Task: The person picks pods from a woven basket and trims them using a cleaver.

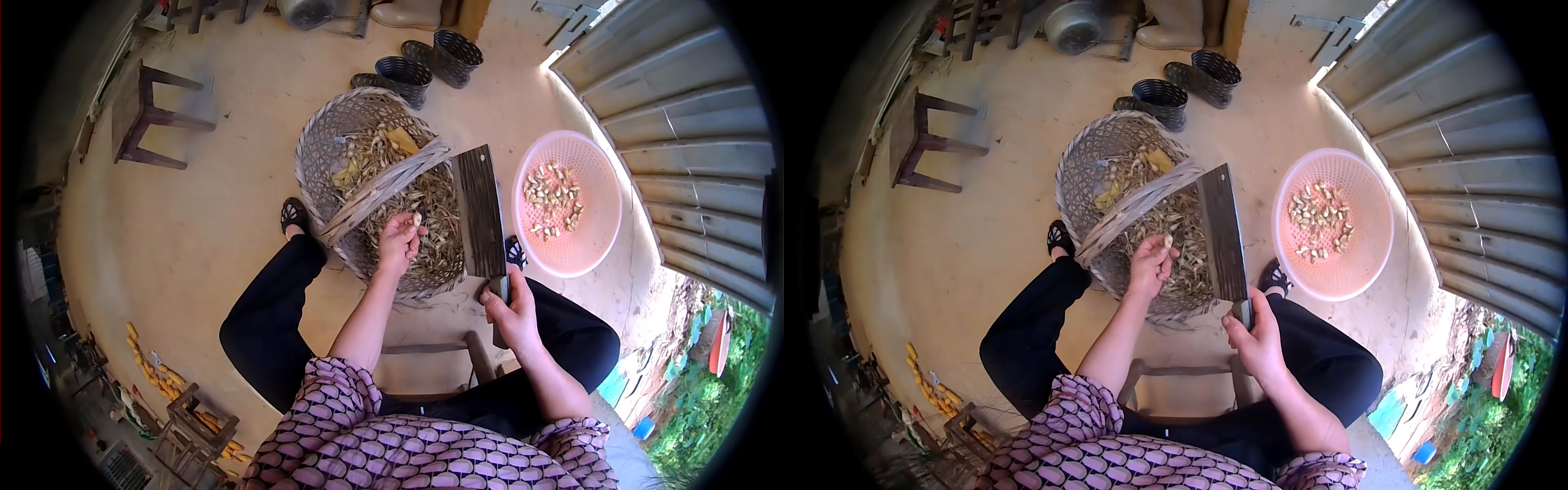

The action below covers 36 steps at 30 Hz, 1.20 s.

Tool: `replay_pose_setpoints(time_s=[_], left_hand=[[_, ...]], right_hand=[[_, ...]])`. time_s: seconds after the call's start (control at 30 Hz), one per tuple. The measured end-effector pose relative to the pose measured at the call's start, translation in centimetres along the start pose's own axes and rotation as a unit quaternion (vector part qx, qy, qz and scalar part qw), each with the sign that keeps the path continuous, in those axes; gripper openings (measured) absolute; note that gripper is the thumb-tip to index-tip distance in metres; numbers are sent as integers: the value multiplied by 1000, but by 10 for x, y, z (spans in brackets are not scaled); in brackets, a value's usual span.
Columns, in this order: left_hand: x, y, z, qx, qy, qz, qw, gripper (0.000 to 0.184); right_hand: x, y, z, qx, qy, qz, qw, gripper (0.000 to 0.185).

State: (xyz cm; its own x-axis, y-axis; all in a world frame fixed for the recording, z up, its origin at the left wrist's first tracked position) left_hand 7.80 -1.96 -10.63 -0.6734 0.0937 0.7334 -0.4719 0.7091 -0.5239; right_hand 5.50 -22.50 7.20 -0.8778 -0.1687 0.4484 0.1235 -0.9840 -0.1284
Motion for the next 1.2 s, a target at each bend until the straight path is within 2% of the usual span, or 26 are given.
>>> replay_pose_setpoints(time_s=[0.13,0.23,0.3,0.37,0.4,0.43,0.5,0.57,0.63,0.67,0.73,0.77,0.83,0.9,1.0,1.2], left_hand=[[26,-6,-10,30,25,90,995,13],[54,-15,-11,-5,-11,73,997,8],[77,-22,-13,-15,-27,71,997,12],[101,-26,-13,-98,-15,-22,995,23],[109,-23,-12,-125,-5,-21,992,37],[115,-21,-9,-128,-10,-19,992,37],[128,-21,-6,-174,-75,-24,982,43],[136,-15,-6,-190,-99,-51,975,42],[134,-2,-5,-248,-161,-61,953,21],[135,0,-8,-247,-164,-61,953,21],[137,6,-11,-225,-152,-114,956,9],[140,1,-14,-223,-153,-113,956,9],[154,-16,-25,-260,-145,-132,946,13],[147,-6,-23,-293,-138,-140,936,15],[123,18,-13,-162,-177,-31,970,17],[103,37,-3,-117,-183,50,975,15]], right_hand=[[14,-1,-7,39,35,20,998,44],[29,-5,-1,90,66,35,993,43],[33,-3,-7,137,141,67,978,43],[40,-5,-5,157,175,61,970,42],[42,-6,-2,209,199,79,954,43],[45,-6,1,261,221,96,935,44],[50,-8,6,285,246,113,919,43],[54,-11,10,337,288,150,884,42],[58,-13,7,360,313,155,865,42],[59,-14,6,390,335,171,841,43],[59,-15,-1,438,399,182,785,44],[59,-15,0,439,400,182,784,44],[60,-17,1,488,422,196,739,46],[59,-19,1,499,431,195,726,46],[56,-22,0,505,451,186,712,45],[53,-24,3,528,453,181,695,44]])
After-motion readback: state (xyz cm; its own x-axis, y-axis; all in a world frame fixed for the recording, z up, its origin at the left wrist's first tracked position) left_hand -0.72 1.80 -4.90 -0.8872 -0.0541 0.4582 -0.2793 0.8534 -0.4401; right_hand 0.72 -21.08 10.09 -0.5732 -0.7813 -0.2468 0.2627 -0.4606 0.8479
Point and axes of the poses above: each hand's wrist, its own x-axis away from the middle knuckle, its own y-axis out of the back of the hand, z = x × y, the point moved 1 cm from there along -x, towards the middle knuckle, and after that the axes turned 10 degrees about y, right-handed, at the moved point
